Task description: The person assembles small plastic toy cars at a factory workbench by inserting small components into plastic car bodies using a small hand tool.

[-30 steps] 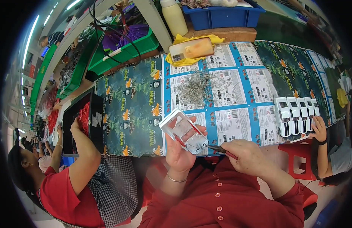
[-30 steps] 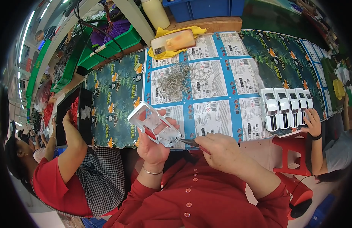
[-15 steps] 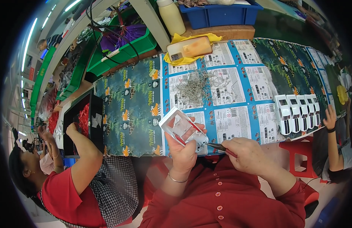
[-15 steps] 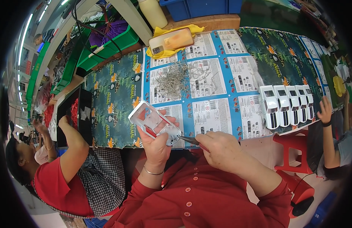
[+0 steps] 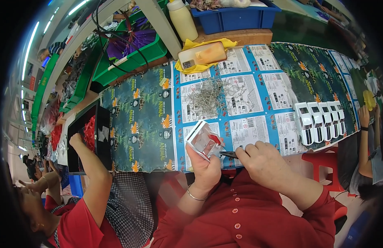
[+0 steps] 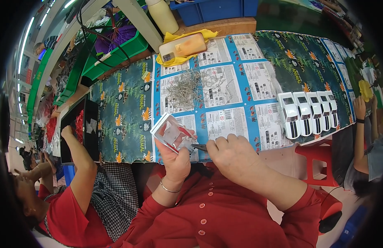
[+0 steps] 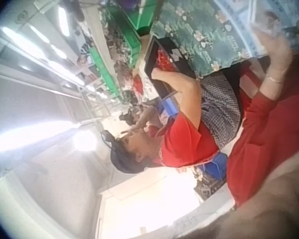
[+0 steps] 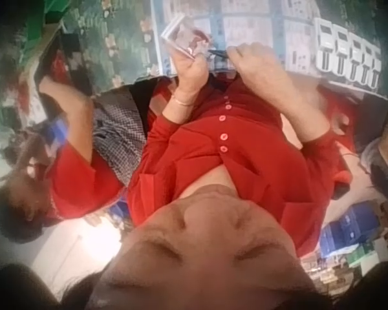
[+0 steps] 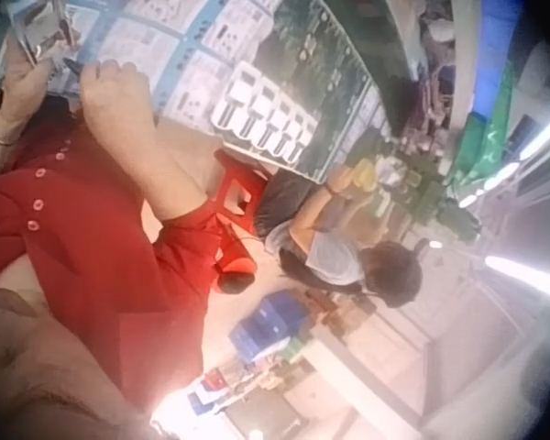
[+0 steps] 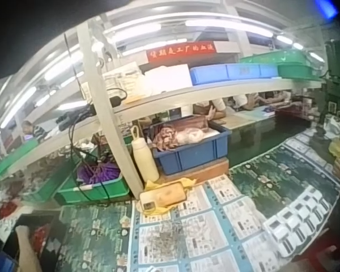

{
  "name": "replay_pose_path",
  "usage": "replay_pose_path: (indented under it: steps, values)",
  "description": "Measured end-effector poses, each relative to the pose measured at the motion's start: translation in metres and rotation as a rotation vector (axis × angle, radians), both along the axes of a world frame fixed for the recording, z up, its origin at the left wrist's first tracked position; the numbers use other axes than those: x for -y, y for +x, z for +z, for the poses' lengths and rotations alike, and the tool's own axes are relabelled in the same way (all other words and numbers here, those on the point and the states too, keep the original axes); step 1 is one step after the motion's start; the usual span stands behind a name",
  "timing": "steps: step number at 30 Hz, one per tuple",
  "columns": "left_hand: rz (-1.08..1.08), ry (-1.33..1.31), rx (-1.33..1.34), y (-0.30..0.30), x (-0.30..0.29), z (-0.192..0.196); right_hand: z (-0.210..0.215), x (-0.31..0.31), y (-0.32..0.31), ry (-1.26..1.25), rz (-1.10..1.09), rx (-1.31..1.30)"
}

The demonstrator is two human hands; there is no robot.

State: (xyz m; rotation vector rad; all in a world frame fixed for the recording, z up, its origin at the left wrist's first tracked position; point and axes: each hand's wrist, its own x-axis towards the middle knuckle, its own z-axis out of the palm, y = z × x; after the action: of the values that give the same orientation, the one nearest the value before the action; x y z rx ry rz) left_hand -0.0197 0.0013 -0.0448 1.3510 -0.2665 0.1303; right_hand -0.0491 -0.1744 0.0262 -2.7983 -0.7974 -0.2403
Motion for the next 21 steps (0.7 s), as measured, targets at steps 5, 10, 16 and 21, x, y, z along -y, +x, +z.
replay_pose_path:
  steps: [5,10,16,21]
  values:
    - [0.039,0.107,0.019,-0.006,0.003,-0.001,0.010,0.001,0.008,-0.094,0.069,0.008]
    - [-0.020,-0.076,-0.078,-0.006,0.004,0.012,0.011,0.002,0.007,-0.103,0.088,0.041]
    - [0.031,-0.188,-0.203,-0.004,0.007,0.010,0.006,0.005,0.006,-0.086,0.070,0.018]
    - [0.039,-0.219,-0.223,0.000,0.008,0.011,0.004,0.007,0.010,-0.030,0.070,0.002]
